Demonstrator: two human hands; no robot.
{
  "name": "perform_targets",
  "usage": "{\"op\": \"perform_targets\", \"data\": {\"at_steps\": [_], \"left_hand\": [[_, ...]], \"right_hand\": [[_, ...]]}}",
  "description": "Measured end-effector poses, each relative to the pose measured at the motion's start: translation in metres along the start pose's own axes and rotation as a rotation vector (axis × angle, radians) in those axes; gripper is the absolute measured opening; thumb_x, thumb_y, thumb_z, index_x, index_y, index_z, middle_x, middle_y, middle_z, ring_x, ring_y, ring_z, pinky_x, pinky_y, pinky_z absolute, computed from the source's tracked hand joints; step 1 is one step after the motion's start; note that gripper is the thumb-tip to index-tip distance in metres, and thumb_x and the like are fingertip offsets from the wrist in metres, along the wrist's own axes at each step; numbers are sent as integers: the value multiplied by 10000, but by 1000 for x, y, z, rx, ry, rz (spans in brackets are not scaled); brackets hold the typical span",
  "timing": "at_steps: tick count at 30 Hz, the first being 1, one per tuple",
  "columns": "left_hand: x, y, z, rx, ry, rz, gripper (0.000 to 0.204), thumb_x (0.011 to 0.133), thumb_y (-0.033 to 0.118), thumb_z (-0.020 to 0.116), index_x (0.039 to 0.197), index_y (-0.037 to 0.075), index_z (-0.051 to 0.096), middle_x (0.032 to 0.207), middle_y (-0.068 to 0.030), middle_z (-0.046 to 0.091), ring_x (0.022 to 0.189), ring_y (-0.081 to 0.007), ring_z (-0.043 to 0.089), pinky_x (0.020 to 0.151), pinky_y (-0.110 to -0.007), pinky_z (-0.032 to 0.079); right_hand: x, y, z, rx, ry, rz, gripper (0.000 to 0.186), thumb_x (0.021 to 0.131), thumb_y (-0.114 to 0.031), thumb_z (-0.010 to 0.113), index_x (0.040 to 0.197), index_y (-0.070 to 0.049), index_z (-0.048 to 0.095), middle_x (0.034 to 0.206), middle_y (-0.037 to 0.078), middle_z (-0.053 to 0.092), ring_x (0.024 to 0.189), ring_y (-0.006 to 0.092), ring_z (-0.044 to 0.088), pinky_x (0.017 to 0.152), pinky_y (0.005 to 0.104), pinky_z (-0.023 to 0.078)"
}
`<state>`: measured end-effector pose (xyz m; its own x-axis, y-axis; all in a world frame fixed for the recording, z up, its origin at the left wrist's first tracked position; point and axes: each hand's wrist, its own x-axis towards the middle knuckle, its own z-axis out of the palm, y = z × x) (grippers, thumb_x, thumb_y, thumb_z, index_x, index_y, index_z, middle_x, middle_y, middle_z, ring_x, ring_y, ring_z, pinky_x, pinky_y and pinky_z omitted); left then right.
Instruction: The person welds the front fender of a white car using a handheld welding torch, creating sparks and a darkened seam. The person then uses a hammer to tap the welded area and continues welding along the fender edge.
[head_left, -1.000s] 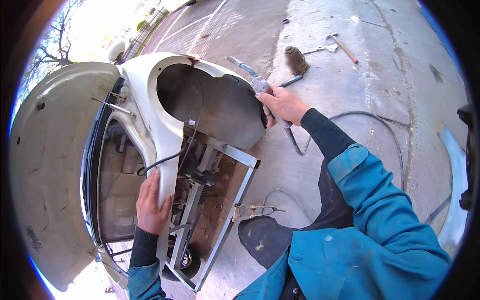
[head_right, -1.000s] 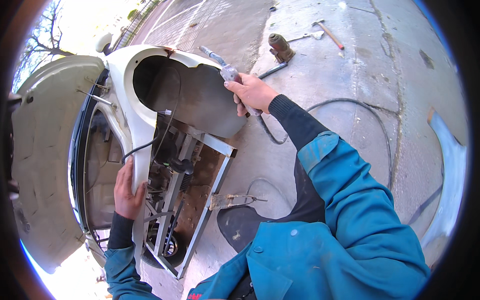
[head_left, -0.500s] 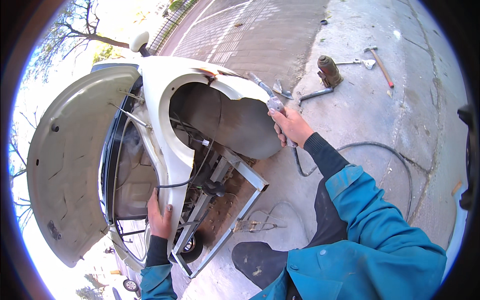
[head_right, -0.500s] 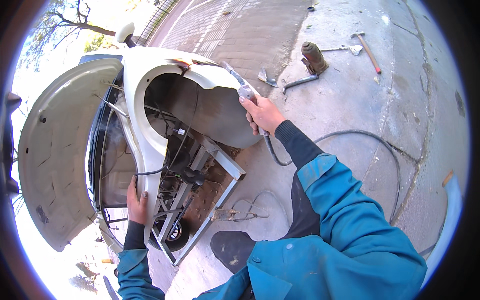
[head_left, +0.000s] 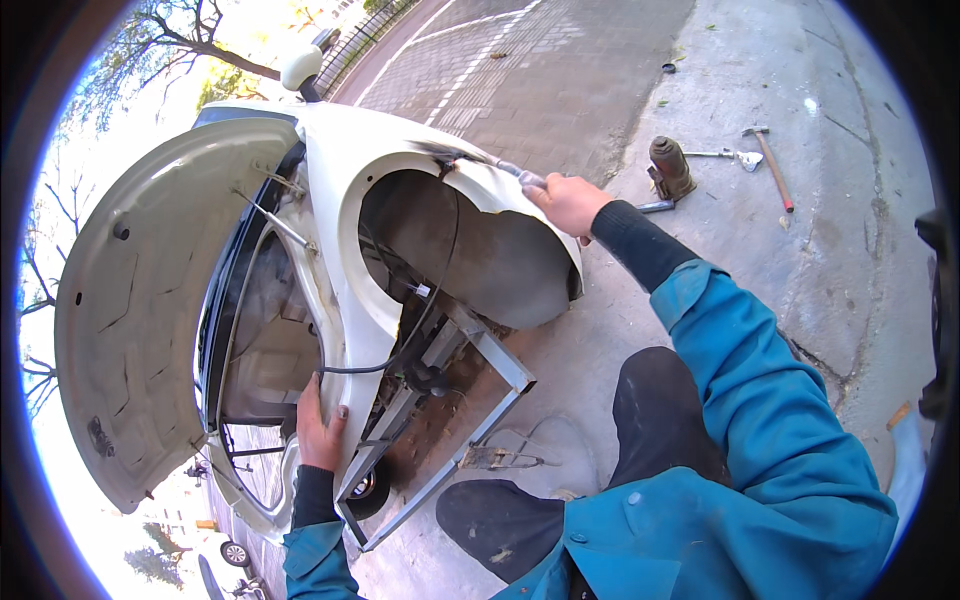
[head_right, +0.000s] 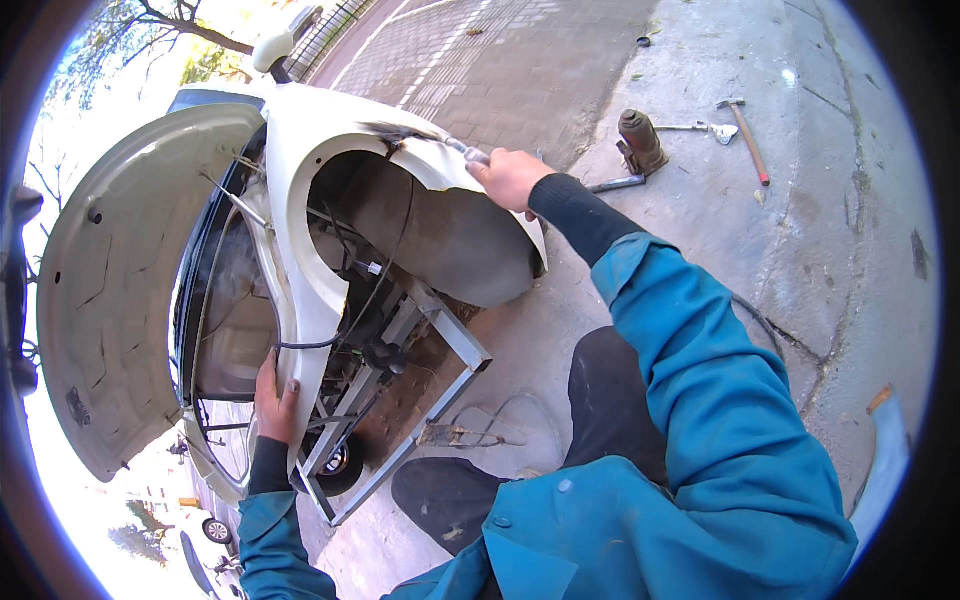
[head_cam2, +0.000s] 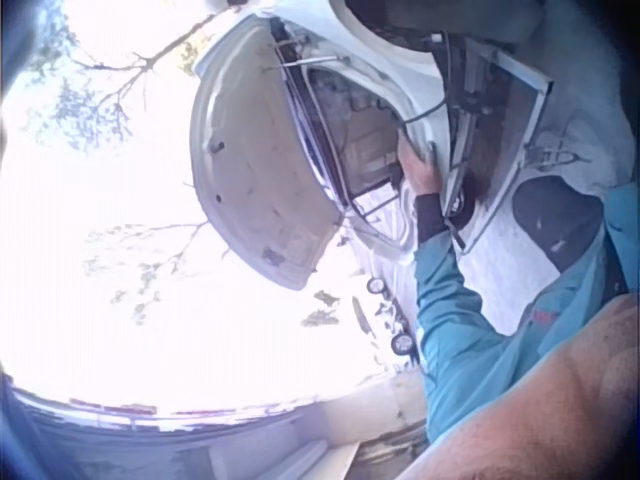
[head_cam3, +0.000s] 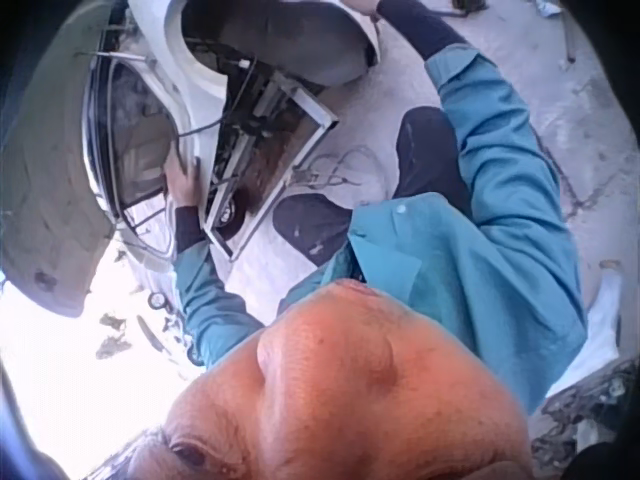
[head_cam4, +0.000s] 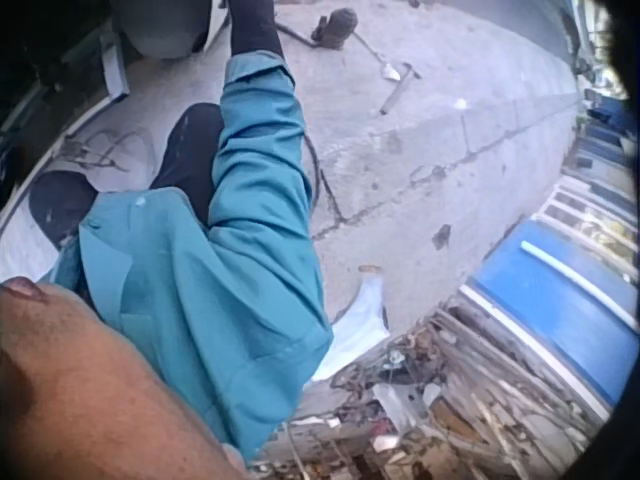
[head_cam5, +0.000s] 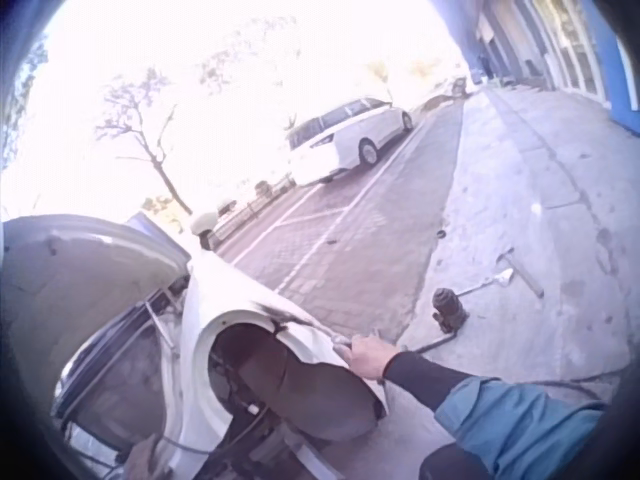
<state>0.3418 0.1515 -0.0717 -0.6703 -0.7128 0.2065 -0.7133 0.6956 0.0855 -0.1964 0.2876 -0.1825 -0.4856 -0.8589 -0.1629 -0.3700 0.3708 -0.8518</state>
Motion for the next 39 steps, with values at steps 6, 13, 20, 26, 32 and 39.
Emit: {"op": "perform_targets", "data": {"at_steps": [6,13,20,26,32,39], "left_hand": [[0,0,0,-29,16,31,1014,989,751,555,1566,-81,489,1544,-310,548,1438,-451,517,1238,-491,363],[1,-1,2,1,23,42,966,1007,709,561,1569,-74,490,1544,-310,549,1429,-459,521,1231,-495,370],[1,-3,3,6,29,62,941,1020,685,558,1567,-77,489,1538,-310,554,1428,-460,523,1230,-494,372],[1,-5,4,27,22,70,931,1026,669,562,1568,-84,482,1533,-310,555,1417,-463,529,1225,-493,378],[3,-4,2,15,24,86,925,1027,659,566,1562,-91,484,1526,-317,557,1414,-466,530,1223,-494,380],[2,-2,2,10,31,78,927,1021,662,572,1548,-98,498,1516,-324,562,1410,-468,534,1223,-493,381]], "right_hand": [[6,-4,12,65,359,-354,663,1127,-553,479,1254,88,594,963,254,750,659,328,753,549,424,613],[10,-8,7,29,476,-307,679,1113,-565,495,1307,78,592,923,230,748,654,275,756,490,383,598],[-6,-14,-3,299,342,-45,651,1121,-518,493,1313,98,582,882,221,732,580,280,717,510,391,613],[3,-15,3,302,144,-73,657,1098,-517,529,1343,90,587,886,217,740,588,273,725,529,411,601],[18,-10,14,146,197,-167,666,1095,-533,547,1336,88,561,1009,244,751,626,296,744,554,420,609],[20,-20,5,36,-12,-162,513,1056,-366,586,1249,109,567,966,279,748,724,333,770,575,438,620]]}}
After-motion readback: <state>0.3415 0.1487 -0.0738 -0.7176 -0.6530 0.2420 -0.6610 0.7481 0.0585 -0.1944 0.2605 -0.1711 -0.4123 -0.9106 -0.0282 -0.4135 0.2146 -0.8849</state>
